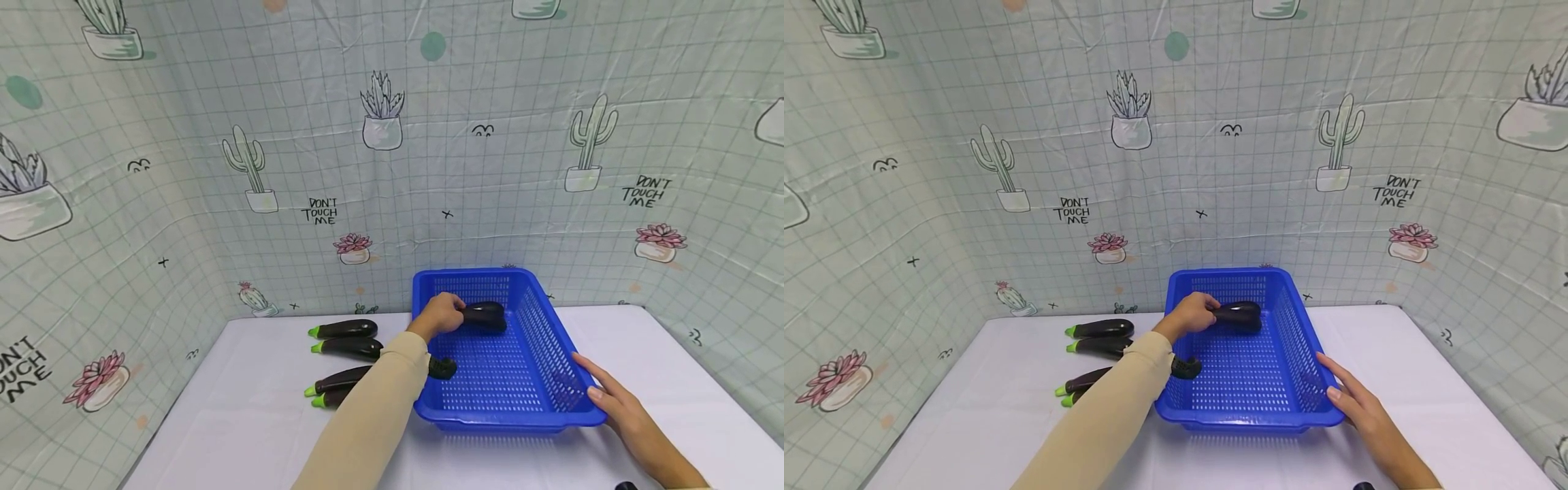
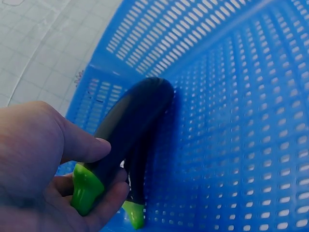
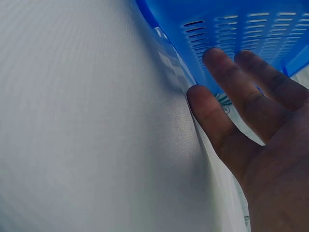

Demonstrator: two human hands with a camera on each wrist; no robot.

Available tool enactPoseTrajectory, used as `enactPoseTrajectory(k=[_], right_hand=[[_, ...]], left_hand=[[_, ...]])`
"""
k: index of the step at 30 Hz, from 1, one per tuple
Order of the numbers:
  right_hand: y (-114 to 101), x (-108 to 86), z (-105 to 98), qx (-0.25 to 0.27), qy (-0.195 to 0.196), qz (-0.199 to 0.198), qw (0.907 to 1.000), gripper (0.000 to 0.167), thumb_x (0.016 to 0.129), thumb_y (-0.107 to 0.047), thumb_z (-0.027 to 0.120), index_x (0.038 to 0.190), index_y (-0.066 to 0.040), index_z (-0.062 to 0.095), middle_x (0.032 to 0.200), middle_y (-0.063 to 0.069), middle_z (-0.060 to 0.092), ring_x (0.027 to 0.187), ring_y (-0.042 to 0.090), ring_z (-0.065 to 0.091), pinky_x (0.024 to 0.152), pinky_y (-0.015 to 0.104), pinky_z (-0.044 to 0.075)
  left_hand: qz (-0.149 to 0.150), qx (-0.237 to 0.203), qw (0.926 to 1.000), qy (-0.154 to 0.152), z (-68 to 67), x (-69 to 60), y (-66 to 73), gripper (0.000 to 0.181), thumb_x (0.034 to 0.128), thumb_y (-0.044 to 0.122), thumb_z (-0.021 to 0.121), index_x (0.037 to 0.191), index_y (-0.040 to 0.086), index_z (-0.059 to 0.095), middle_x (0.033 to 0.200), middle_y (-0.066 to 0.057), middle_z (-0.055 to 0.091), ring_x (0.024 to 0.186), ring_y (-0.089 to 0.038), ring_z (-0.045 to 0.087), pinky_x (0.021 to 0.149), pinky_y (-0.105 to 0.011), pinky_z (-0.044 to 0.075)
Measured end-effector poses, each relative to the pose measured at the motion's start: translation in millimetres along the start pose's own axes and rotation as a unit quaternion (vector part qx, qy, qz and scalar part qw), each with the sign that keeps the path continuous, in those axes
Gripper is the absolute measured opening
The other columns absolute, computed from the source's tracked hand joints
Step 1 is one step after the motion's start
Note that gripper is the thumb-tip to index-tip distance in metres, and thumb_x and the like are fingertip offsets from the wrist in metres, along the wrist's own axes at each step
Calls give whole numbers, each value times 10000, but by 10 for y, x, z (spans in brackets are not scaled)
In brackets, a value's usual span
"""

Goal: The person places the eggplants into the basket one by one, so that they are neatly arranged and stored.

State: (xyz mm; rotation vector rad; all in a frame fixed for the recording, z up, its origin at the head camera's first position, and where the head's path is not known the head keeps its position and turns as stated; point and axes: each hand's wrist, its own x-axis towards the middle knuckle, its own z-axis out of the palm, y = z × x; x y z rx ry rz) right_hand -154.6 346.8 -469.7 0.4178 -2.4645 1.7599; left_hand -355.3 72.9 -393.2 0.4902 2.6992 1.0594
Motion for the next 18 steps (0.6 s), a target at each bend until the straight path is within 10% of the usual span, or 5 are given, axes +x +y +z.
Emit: enactPoseTrajectory(k=[18], right_hand=[[3,4,-8,-61,-4,113,9999,515,1101,-174,309,1608,-154,222,1539,-104,246,1211,-91,453,885,192,481]], left_hand=[[36,600,9980,-218,12,30,-17,353,913,30,584,1245,80,693,1242,-78,662,988,-198,576,815,-291,491]])
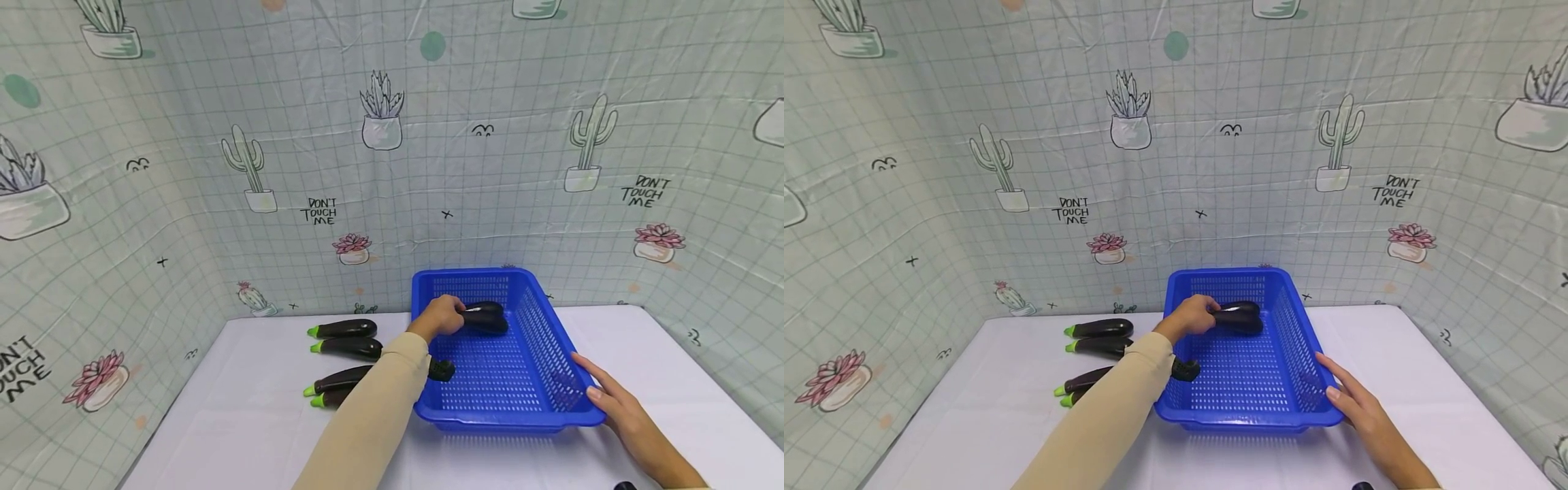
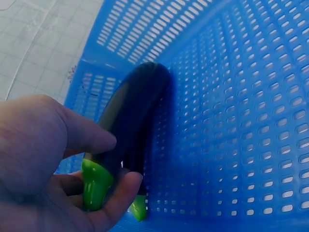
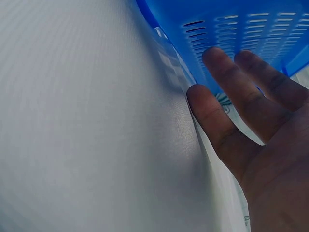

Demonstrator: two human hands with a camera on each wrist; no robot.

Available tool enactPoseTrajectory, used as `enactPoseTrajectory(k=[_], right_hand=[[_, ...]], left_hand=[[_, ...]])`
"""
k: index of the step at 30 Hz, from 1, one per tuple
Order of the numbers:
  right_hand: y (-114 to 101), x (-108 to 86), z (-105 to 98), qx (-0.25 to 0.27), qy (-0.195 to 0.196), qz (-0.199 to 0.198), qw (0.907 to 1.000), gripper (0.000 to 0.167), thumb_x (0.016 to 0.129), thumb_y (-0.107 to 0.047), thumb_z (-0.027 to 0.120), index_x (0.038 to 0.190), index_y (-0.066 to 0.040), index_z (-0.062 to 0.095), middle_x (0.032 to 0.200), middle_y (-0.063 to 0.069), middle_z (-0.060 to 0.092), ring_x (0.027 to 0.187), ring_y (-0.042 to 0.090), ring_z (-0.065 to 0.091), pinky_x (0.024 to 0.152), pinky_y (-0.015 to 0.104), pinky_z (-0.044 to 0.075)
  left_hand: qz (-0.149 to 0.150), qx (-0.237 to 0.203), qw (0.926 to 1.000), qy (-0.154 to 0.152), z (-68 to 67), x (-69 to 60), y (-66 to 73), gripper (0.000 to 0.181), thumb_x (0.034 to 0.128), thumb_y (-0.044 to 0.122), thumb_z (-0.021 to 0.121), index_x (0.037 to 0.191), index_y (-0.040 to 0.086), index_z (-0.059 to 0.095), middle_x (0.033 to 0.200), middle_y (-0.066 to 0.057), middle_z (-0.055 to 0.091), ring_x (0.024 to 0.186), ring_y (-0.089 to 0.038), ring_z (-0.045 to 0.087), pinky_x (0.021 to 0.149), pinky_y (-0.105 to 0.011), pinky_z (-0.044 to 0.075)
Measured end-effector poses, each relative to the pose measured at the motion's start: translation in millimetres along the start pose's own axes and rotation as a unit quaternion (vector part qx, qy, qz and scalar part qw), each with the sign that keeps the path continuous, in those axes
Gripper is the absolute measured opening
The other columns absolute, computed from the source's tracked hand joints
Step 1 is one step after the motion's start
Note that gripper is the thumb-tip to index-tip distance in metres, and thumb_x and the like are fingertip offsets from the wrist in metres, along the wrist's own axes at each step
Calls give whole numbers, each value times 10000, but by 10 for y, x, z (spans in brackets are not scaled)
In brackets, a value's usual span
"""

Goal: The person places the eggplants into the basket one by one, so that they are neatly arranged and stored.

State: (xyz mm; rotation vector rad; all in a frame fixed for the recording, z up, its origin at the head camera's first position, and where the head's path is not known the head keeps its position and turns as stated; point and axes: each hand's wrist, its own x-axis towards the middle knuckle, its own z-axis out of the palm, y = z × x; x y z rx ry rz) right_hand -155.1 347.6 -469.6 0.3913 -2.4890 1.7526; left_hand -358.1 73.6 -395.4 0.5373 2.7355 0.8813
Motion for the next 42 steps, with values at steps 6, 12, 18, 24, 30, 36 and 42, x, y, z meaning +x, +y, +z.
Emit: enactPoseTrajectory(k=[6,12,18,24,30,36,42], right_hand=[[-29,4,-3,-75,5,53,10000,514,1103,-190,309,1610,-172,223,1601,116,211,1215,-109,432,886,190,477],[-32,-10,2,-42,52,-37,10000,512,1100,-170,312,1606,-155,235,1573,-39,245,1219,-100,441,890,179,468],[-18,-12,10,40,50,-132,9999,510,1099,-152,309,1604,-141,236,1502,-204,265,1221,-85,460,892,171,464],[-21,-14,12,-68,78,40,9999,511,1103,-187,314,1607,-165,233,1577,-30,242,1215,-109,440,888,177,466],[-32,-12,20,-46,51,52,10000,513,1101,-186,313,1608,-169,231,1582,26,239,1219,-99,443,894,187,473],[-43,-6,20,-75,51,72,9999,514,1102,-192,310,1609,-171,225,1597,118,226,1213,-103,445,889,185,472],[-31,-7,17,-38,39,116,9999,516,1104,-197,309,1611,-168,218,1601,125,213,1211,-116,433,884,184,470]], left_hand=[[-46,55,10000,6,9,3,14,351,910,32,583,1244,75,683,1210,-71,669,978,-188,574,855,-295,489],[-46,102,9999,-117,11,-2,27,360,915,13,570,1255,73,673,1213,-80,659,946,-181,558,813,-284,491],[50,241,9996,-103,-6,-7,15,373,919,12,553,1267,73,672,1244,-69,656,990,-176,566,835,-284,488],[91,171,9998,-59,-10,-10,7,359,904,11,565,1239,58,682,1227,-84,662,974,-184,567,844,-284,487],[121,26,9999,83,-2,-13,-2,329,899,11,572,1199,46,702,1203,-87,674,995,-194,581,867,-296,486],[134,-155,9997,94,-27,-37,9,312,903,40,581,1188,58,706,1232,-75,665,1084,-208,586,888,-308,487],[446,-679,9966,139,-61,-57,30,273,920,94,633,1179,50,706,1181,-74,687,1092,-211,616,883,-293,504]])
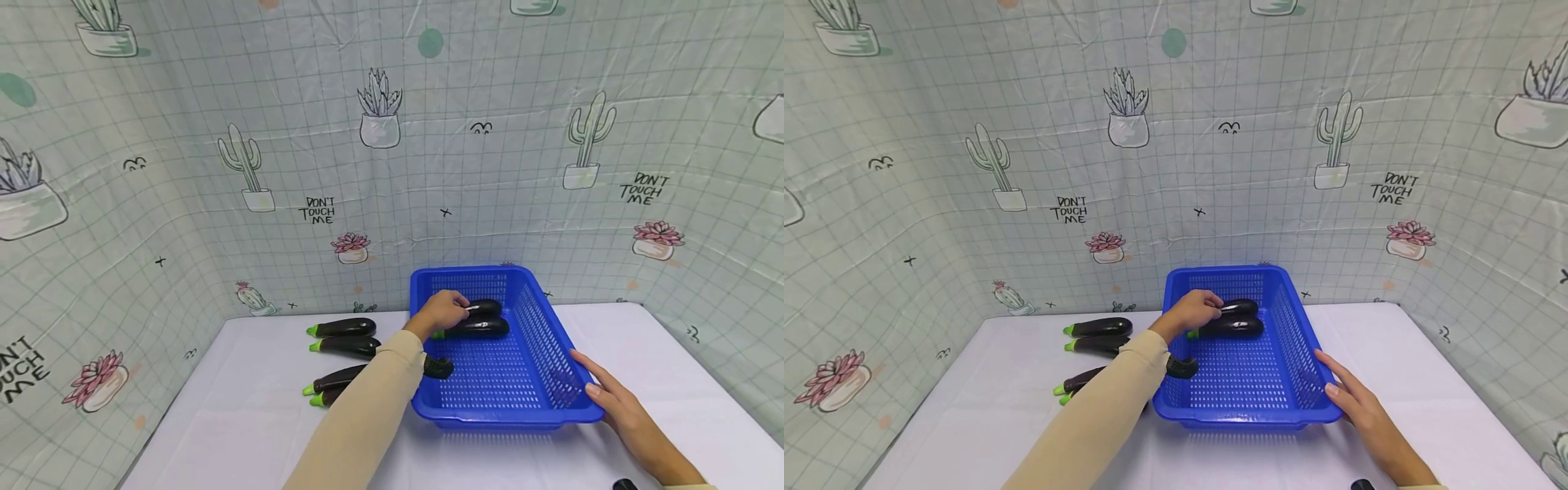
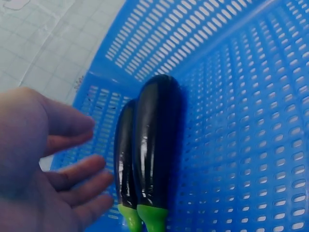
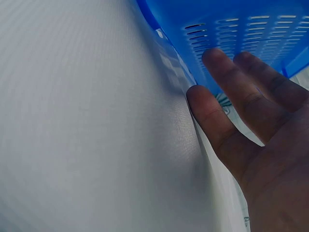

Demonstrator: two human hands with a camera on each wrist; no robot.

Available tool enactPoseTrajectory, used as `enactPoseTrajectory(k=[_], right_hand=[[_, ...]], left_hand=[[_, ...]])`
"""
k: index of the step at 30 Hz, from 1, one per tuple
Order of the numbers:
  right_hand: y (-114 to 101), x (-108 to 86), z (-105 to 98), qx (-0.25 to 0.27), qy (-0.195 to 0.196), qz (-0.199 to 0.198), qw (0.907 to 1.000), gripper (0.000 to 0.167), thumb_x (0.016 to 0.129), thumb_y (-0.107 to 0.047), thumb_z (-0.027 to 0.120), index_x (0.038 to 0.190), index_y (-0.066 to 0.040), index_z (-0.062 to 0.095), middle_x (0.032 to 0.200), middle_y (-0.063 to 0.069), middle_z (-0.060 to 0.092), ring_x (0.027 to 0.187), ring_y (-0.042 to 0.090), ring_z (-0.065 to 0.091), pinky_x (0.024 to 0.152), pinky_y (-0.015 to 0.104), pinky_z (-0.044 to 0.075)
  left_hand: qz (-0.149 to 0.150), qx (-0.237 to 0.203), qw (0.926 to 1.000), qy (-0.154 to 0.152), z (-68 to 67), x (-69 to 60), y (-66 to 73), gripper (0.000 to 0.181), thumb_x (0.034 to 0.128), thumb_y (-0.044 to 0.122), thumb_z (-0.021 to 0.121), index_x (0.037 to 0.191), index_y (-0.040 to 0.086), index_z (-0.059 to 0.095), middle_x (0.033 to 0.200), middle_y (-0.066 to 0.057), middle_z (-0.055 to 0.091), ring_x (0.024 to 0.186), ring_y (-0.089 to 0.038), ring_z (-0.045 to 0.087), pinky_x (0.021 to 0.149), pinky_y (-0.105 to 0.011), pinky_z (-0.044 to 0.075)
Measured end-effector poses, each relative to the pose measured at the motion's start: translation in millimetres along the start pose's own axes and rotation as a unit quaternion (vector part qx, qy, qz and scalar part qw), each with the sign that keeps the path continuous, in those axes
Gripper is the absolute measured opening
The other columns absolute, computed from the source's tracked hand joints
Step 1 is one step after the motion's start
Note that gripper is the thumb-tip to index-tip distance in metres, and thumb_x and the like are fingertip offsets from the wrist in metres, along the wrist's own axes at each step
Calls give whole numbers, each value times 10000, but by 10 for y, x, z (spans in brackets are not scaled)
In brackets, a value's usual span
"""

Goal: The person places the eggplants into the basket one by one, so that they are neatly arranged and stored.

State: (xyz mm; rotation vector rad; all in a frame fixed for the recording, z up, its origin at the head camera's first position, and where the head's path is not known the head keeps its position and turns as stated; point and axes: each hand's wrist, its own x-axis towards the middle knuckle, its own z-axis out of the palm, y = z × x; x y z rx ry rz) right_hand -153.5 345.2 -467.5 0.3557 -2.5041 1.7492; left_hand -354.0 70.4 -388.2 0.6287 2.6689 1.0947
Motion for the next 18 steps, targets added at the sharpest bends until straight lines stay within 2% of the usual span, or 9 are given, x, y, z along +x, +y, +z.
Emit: enactPoseTrajectory(k=[3,9,13,18], right_hand=[[2,0,-1,12,-1,-50,10000,514,1103,-183,309,1609,-163,221,1579,18,232,1216,-117,429,886,184,472],[15,-1,-12,5,9,-132,9999,515,1104,-171,304,1610,-158,215,1532,-135,241,1214,-129,422,875,183,479],[29,0,-13,15,-2,-153,9999,516,1104,-165,301,1612,-170,212,1554,-140,239,1218,-155,391,876,174,473],[33,5,-10,99,-77,-68,9999,518,1107,-178,298,1615,-164,195,1529,-188,222,1206,-178,373,875,163,467]], left_hand=[[230,-212,9995,-15,-53,-10,24,271,938,114,635,1192,45,702,1169,-86,695,1097,-214,629,881,-289,510],[694,-15,9975,-107,-246,-83,117,243,992,165,609,1204,84,696,1200,-68,693,1136,-200,625,917,-295,502],[885,-42,9960,-92,-363,-224,143,239,1005,177,595,1209,103,695,1197,-48,694,1105,-177,630,900,-293,508],[1121,-385,9929,-8,-483,-463,64,249,1017,190,581,1233,115,682,1171,-8,688,1069,-138,627,895,-297,514]])
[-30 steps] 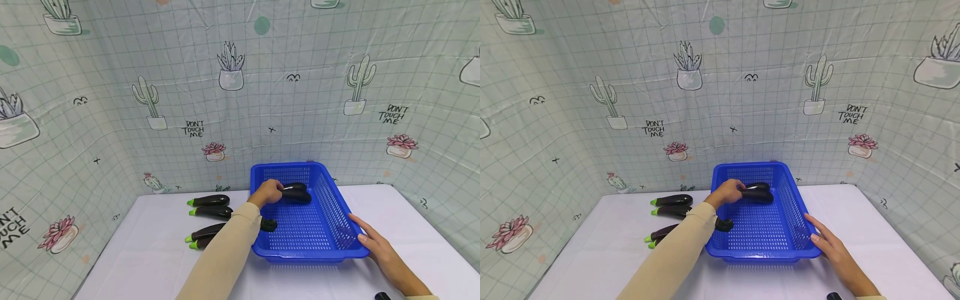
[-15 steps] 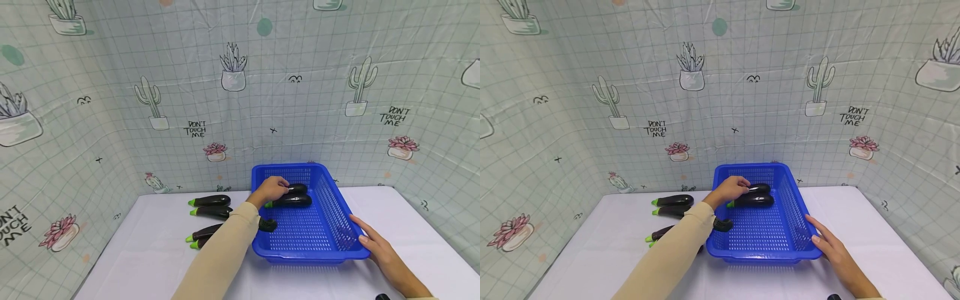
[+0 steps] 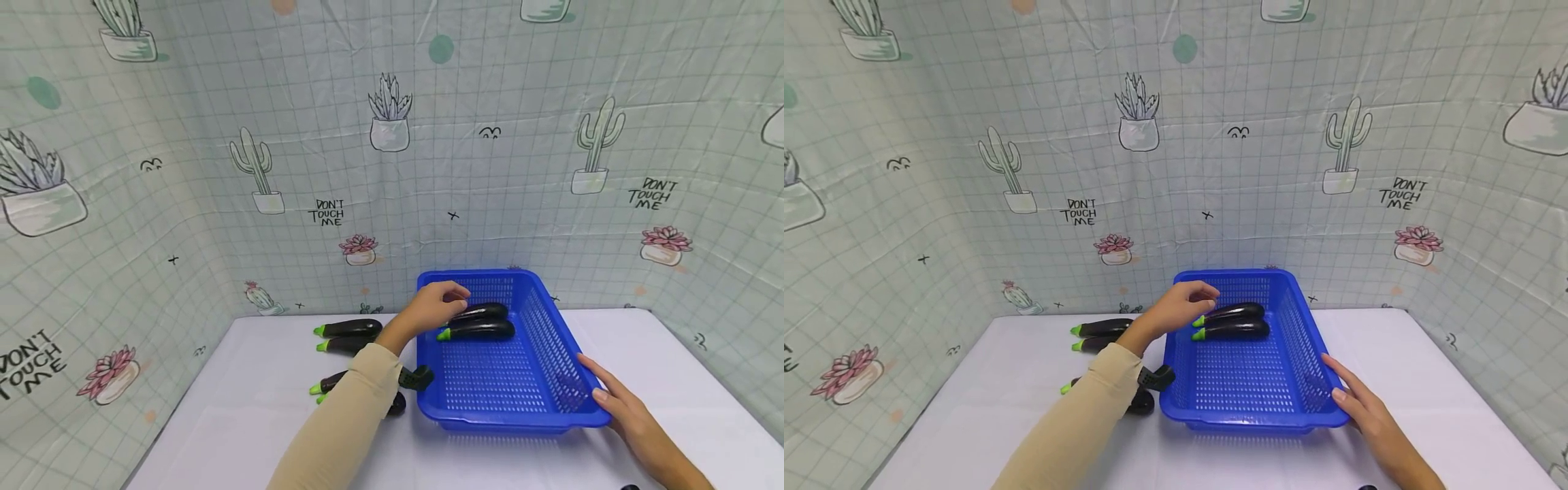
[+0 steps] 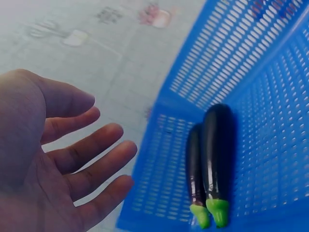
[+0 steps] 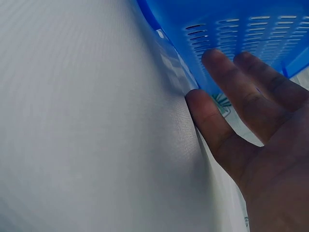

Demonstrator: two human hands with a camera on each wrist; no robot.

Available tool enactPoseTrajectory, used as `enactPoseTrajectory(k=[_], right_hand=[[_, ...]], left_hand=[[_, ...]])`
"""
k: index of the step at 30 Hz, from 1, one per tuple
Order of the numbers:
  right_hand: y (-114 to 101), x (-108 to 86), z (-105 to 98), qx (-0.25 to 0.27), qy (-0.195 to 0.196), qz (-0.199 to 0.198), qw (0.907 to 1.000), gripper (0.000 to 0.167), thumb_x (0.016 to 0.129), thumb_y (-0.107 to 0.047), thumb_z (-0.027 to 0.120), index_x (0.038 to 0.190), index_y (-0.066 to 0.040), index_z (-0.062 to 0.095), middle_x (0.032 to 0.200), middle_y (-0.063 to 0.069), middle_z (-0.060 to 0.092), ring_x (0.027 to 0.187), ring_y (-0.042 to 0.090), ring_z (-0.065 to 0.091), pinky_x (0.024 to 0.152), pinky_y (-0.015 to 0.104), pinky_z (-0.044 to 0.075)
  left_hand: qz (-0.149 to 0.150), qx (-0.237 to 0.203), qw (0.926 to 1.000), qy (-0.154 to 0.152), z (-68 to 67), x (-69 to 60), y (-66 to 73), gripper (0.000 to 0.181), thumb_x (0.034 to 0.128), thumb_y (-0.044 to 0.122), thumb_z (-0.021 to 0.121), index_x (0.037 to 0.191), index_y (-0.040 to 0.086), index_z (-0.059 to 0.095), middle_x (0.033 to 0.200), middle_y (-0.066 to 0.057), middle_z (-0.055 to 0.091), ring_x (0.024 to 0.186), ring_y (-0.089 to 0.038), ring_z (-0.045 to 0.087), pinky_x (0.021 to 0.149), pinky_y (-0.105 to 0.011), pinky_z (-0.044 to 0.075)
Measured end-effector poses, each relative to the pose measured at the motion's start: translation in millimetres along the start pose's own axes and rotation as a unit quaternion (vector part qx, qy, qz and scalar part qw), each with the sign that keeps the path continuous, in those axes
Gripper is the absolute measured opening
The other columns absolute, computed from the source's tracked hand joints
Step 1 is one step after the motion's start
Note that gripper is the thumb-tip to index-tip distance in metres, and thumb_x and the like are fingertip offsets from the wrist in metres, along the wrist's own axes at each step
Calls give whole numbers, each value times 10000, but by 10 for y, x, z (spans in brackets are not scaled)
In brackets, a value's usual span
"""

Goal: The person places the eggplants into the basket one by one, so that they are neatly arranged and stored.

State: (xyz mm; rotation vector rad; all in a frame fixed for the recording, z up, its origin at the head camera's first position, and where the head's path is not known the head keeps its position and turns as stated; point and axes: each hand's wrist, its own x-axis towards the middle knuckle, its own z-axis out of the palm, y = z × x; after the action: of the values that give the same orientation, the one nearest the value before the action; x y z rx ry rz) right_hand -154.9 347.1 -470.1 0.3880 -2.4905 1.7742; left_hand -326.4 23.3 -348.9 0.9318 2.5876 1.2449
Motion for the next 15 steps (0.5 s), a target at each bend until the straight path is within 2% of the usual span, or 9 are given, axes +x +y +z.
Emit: enactPoseTrajectory(k=[4,7,15], right_hand=[[4,3,-2,40,-28,4,10000,518,1106,-170,294,1615,-174,197,1552,-151,226,1206,-175,378,877,160,468],[10,8,-1,119,-81,-57,9999,519,1106,-152,287,1616,-186,199,1593,-92,217,1214,-162,391,886,157,467],[16,10,6,317,-208,-293,9989,525,1100,-100,270,1614,-126,168,1557,-211,222,1227,-150,397,900,140,452]], left_hand=[[75,-379,9992,93,-83,-229,-51,259,1027,209,579,1256,124,668,1165,17,681,1074,-125,623,923,-319,515],[44,-493,9985,223,-136,-406,-83,265,1029,230,582,1262,135,665,1173,28,676,1091,-125,621,946,-340,515],[4,-708,9965,440,-225,-763,-217,276,1037,225,569,1271,112,659,1205,2,675,1097,-149,641,960,-372,518]])
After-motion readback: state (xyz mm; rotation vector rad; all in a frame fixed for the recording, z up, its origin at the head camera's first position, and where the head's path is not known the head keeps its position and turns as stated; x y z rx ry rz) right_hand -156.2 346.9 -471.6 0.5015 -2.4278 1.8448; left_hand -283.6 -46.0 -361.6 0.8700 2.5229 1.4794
